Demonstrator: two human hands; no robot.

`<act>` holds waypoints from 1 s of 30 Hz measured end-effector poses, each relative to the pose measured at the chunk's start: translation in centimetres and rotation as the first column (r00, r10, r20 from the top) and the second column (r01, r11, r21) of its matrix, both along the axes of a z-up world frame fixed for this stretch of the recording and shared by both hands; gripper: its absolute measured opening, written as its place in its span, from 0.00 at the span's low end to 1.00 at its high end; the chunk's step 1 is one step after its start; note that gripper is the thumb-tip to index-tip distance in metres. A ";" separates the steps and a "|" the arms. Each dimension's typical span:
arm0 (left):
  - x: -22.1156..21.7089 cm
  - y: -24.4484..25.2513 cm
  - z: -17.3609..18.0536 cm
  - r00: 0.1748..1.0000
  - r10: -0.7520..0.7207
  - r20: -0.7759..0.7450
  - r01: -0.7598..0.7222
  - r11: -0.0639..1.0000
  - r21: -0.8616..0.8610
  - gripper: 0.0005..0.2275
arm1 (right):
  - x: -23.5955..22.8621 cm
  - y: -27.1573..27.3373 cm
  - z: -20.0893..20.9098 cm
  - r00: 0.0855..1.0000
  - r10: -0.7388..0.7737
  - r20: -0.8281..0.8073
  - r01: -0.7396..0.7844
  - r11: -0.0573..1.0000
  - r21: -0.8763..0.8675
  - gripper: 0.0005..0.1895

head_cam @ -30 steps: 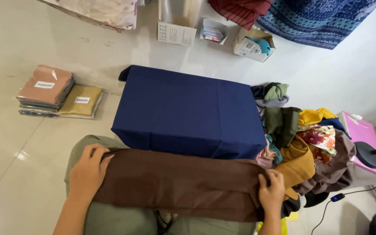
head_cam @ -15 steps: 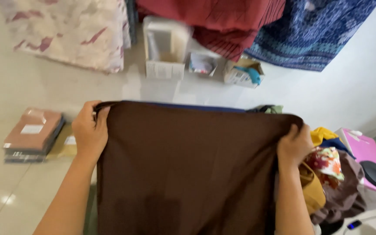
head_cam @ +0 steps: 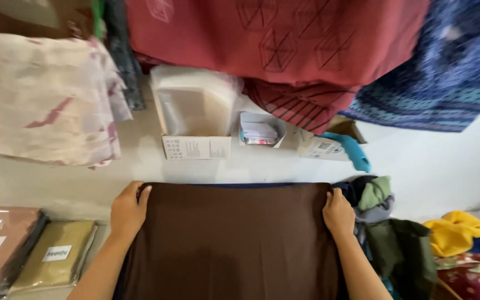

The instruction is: Using a lint roller to remove debris from a brown fabric garment and then folding it neatly on a blue mat.

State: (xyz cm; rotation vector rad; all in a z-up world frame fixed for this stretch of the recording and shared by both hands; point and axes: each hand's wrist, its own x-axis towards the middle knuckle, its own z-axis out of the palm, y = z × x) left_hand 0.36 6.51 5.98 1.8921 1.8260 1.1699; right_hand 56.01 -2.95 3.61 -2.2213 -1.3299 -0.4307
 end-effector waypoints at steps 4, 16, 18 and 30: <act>0.4 2.5 -4.9 0.936 0.111 -0.333 -0.142 0.987 -0.071 0.15 | 0.8 1.4 -2.4 0.995 -0.059 0.086 0.073 0.982 -0.174 0.16; -1.3 -2.8 1.4 0.995 0.090 -0.041 -0.098 0.966 -0.239 0.26 | 3.9 -3.1 0.9 0.927 -0.042 -0.372 -0.009 0.991 -0.133 0.26; -3.0 -6.9 2.8 0.997 0.069 0.035 -0.056 0.960 -0.274 0.26 | 3.6 -7.1 1.6 0.925 0.025 -0.380 -0.035 0.999 -0.018 0.26; -8.4 -22.1 -9.4 0.790 0.162 -0.591 -0.373 0.892 -0.255 0.31 | -3.8 -27.6 2.3 0.886 -0.163 -0.434 0.100 0.981 -0.164 0.21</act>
